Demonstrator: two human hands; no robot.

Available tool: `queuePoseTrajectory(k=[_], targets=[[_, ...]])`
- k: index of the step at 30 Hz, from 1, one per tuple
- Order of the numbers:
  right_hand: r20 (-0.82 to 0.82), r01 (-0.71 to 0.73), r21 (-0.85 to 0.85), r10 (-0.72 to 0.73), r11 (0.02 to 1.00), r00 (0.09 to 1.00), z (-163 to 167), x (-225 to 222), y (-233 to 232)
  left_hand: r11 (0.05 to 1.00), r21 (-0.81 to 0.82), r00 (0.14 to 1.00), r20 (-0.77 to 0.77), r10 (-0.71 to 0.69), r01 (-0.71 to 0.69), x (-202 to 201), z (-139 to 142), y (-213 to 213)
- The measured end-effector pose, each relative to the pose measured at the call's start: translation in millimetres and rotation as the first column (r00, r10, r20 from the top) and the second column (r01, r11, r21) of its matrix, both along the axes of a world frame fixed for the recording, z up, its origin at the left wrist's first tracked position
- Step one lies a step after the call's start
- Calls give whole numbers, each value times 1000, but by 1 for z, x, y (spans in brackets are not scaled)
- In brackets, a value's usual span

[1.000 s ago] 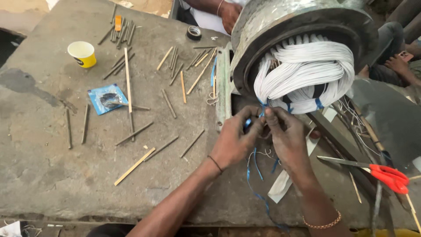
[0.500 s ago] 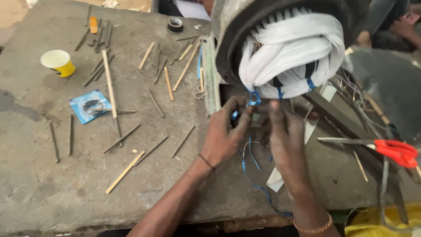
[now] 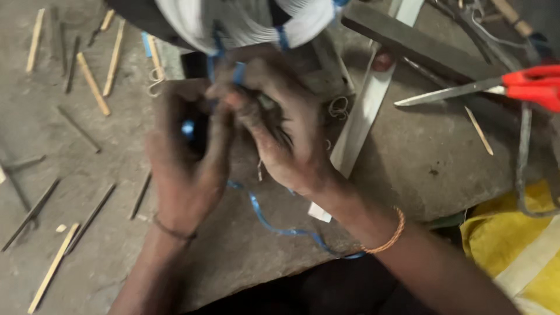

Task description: The person ties blue plastic ties around the white wire coils of a motor stator. They wrap the ties by hand, pull them tight, and use red-handled scissors to cut the excess. The person repeats this process for multiple coil sections.

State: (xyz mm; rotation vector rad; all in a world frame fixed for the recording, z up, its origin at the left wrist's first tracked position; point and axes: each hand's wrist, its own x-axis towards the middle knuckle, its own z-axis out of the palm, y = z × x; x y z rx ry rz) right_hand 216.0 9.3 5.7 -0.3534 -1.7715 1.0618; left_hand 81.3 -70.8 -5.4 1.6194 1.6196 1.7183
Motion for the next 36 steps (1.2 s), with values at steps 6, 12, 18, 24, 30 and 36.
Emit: queuePoseTrajectory(k=[6,12,18,24,30,36], targets=[[284,-422,221,356,879,890,32,-3,43,989,-100,957,-280,74,-106,-17,8,-5],[531,-494,845,-426,203,732,84,24,106,991,-24,825,-557,98,-134,-40,20,15],[498,-512,853,-462,106,734,91,29,110,991,-54,878,-472,80,-119,-51,12,16],[353,-440,272,336,856,873,86,12,73,989,-39,889,-444,111,-143,-42,-1,21],[-277,-446,-209,384,870,881,31,-7,43,932,-116,806,-546,229,-344,-31,0,43],[-650,-621,-401,268,673,711,40,-27,26,786,81,210,-942,261,-613,-8,-16,65]])
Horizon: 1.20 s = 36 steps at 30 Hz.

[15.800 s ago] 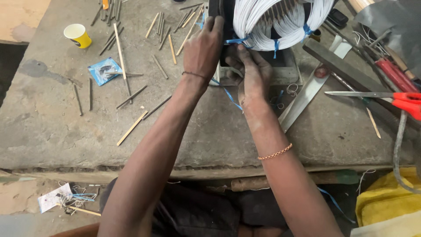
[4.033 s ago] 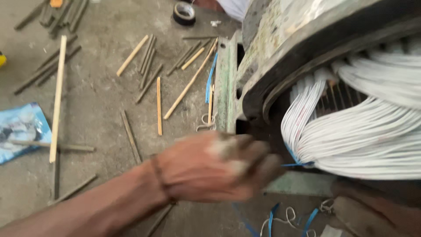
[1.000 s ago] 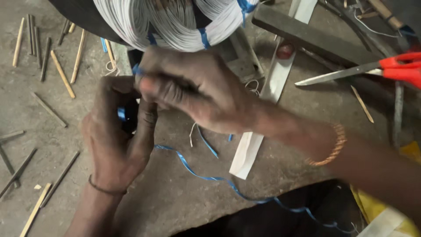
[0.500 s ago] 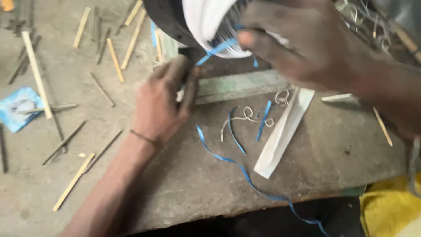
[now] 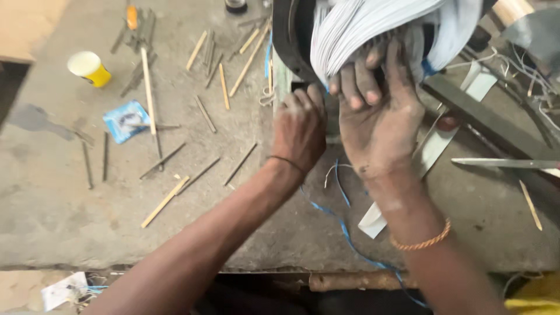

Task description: The person ties blue plastic ties around the white wire coils of a motor stator. They wrap the ties by hand, pull them tight, and use red-handled scissors to cut the excess. The person repeats this process for multiple coil sections.

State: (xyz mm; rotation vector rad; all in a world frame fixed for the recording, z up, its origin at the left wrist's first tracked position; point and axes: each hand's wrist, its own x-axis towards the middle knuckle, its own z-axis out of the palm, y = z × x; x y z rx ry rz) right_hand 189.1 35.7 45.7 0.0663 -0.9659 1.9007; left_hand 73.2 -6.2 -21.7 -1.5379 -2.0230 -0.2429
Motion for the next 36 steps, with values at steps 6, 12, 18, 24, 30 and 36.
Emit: queuePoseTrajectory(k=[6,12,18,24,30,36], targets=[[-165,-8,-508,-88,862,982,9,-8,16,887,-402,966,-210,150,-225,1,-16,41],[-163,-104,-742,-27,662,986,30,-13,48,896,-181,901,-241,359,-405,-9,-40,60],[13,3,-854,15,520,1000,46,-15,60,824,-286,871,-208,445,-490,-3,-13,59],[-501,-575,-127,448,808,740,22,-32,75,953,-243,910,325,256,-182,-10,-3,49],[226,541,255,-593,802,773,40,58,14,989,-126,887,462,-6,72,-20,17,8],[83,-96,991,-995,88,-50,59,285,43,931,307,595,718,-361,195,4,32,-70]])
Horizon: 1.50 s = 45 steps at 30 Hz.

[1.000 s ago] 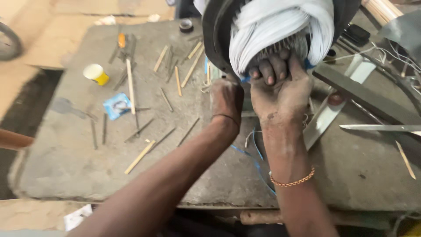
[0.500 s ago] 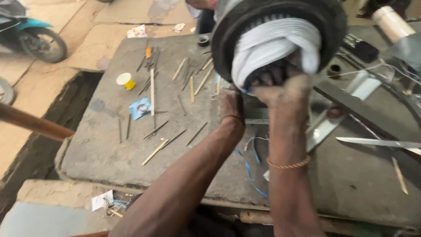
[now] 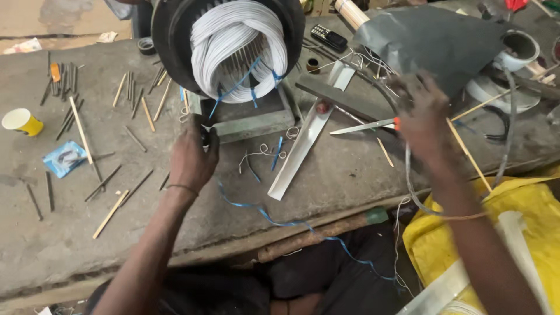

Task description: The person ties blue plastic ties around the white wire coils of a motor stator. They wrap the ties by hand, pull them tight, and use red-handled scissors to cut the excess. The person repeats this process for multiple coil sections.

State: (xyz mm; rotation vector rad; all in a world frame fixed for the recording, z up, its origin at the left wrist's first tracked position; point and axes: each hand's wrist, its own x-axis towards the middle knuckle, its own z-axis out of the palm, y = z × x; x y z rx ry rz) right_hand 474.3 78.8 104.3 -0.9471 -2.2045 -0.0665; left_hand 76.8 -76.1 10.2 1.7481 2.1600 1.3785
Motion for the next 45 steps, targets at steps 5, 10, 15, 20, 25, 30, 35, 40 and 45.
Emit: queuePoseTrajectory(k=[5,10,15,20,25,30,35,40,45], targets=[[590,102,-290,94,951,802,-27,97,71,984,54,979,120,162,-170,32,-21,7],[618,237,-503,155,831,770,-19,78,76,956,175,955,221,196,-236,36,-24,13],[783,522,-546,176,656,597,19,47,54,967,50,951,196,238,-252,25,-7,8],[99,-115,-955,663,272,742,25,-2,21,960,108,944,240,225,-257,24,2,6],[204,-7,-948,629,317,750,7,-105,26,966,113,936,297,191,-233,23,9,2],[256,58,-944,607,326,752,11,-162,44,971,65,925,325,197,-229,16,13,0],[352,75,-893,584,445,731,4,-179,49,974,39,926,319,201,-225,14,11,-1],[338,69,-893,562,445,755,-4,-199,50,973,54,914,359,190,-224,15,11,-1],[323,33,-913,673,406,665,-6,-212,38,974,54,908,376,185,-220,14,15,-1]])
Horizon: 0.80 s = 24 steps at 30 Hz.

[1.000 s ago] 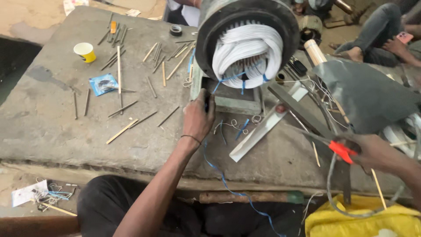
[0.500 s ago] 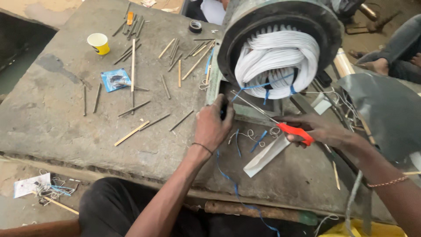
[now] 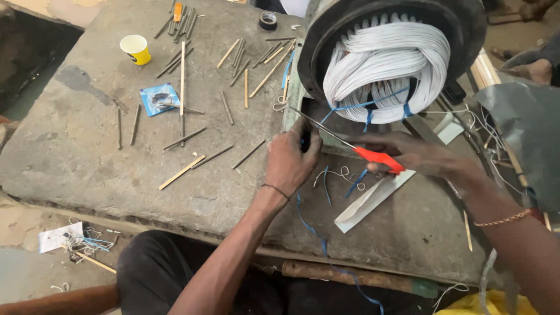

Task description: The person ties blue plastic ties around the white wire coils of a motor stator. They wrap the ties by hand, pull them tight, and use red-handled scissors to cut the excess. The person repeats this process for multiple coil sections.

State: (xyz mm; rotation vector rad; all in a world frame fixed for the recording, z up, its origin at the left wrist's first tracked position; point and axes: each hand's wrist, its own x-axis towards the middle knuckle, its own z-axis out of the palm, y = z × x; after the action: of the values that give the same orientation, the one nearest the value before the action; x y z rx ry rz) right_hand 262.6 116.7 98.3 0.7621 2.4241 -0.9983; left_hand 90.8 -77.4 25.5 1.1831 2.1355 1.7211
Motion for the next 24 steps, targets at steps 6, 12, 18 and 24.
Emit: queuePoseTrajectory(k=[6,12,18,24], targets=[[-136,175,-106,-189,979,973,5,6,-9,1000,18,1000,-7,9,-9,2,3,1],[-96,180,-105,-190,978,977,-3,10,2,1000,-10,1000,-24,6,-7,1,3,0],[-245,76,57,-60,995,968,-12,15,9,999,-25,1000,2,25,-25,1,0,5],[-129,165,-216,-196,962,972,-8,63,-19,1000,-18,998,-56,-13,12,5,-2,-22]])
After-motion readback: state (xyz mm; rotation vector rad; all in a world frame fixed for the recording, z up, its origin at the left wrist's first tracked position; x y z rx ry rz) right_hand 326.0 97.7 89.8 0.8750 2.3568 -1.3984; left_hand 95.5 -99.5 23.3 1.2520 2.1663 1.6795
